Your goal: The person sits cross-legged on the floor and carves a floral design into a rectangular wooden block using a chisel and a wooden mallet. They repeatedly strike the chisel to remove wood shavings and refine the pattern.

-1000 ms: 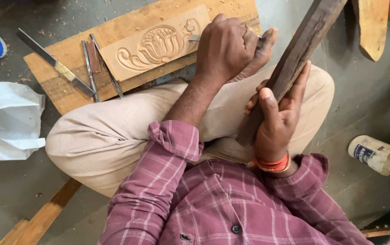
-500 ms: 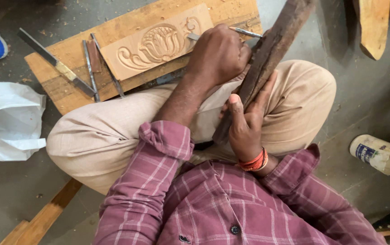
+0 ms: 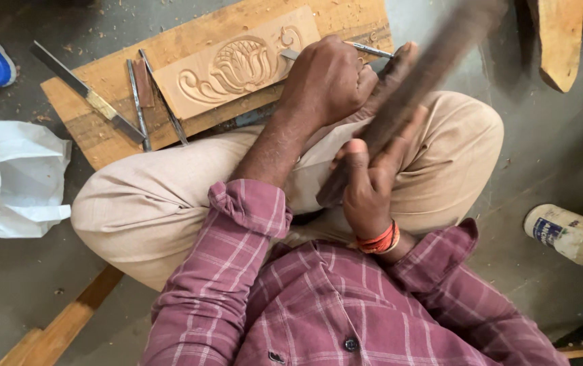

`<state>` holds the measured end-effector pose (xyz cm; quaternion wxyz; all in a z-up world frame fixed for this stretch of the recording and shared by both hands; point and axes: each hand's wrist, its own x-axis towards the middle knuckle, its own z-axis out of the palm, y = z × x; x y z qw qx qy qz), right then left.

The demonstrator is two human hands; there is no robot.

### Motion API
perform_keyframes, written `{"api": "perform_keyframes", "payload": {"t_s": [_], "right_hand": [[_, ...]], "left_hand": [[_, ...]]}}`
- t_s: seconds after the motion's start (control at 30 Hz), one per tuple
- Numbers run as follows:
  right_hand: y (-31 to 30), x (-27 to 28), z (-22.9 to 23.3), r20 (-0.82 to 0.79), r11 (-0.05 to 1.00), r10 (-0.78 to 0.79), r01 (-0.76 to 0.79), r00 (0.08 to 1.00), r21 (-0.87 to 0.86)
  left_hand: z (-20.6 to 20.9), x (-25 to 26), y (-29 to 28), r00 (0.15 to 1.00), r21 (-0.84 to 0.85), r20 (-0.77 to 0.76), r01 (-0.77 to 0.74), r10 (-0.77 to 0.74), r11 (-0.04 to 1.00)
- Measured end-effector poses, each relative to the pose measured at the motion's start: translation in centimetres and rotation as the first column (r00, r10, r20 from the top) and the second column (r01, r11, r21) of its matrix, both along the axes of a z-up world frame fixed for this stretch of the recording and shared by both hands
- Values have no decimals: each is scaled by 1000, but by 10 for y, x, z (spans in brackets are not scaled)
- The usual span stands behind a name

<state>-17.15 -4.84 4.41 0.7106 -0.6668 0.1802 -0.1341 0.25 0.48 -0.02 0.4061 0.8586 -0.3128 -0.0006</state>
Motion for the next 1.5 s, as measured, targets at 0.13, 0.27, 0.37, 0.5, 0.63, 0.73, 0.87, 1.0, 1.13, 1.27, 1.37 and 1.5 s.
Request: {"api": "perform_keyframes", "payload": {"t_s": [0.13, 0.27, 0.37, 0.5, 0.63, 0.73, 0.87, 1.0, 1.13, 1.27, 1.37, 1.5], "right_hand": [[-3, 0, -2, 11, 1000, 6, -6, 1000, -4], [-2, 2, -2, -7, 1000, 21, -21, 1000, 22], [-5, 4, -3, 22, 998, -3, 1, 1000, 65], [-4, 4, -3, -51, 999, 51, -50, 997, 20], [-5, 4, -3, -6, 997, 14, -13, 1000, 76], [-6, 4, -4, -40, 998, 59, -59, 997, 9], [-5, 4, -6, -20, 997, 50, -49, 999, 56], [-3, 1, -4, -12, 996, 89, -89, 996, -26], [-3, 3, -2, 14, 996, 91, -92, 996, 17], [-14, -5, 1, 25, 986, 71, -74, 997, 151], [-46, -8, 10, 126, 994, 65, -76, 990, 81], [-124, 21, 37, 287, 972, 109, -42, 952, -229]], "left_hand": [[-3, 4, -7, 998, 6, -26, -61, 61, 998], [-6, 6, -15, 990, 13, -59, -130, 131, 991], [-8, 8, -20, 987, -22, -61, -151, 149, 988], [-9, 6, -17, 988, -51, 9, -151, 151, 987], [-8, 6, -15, 988, -22, -11, -155, 155, 988], [-5, 5, -15, 988, -2, -7, -156, 156, 988], [1, -3, 2, 996, 140, 91, -28, 16, 990], [6, -36, 23, 897, 77, 438, -102, 59, 992], [5, -47, 22, 830, 165, 537, -277, 149, 947], [5, -44, 15, 846, 321, 525, -297, 92, 899], [9, -46, 14, 836, 338, 537, -335, 112, 879], [15, -50, 16, 852, 314, 508, -323, 130, 893]]}}
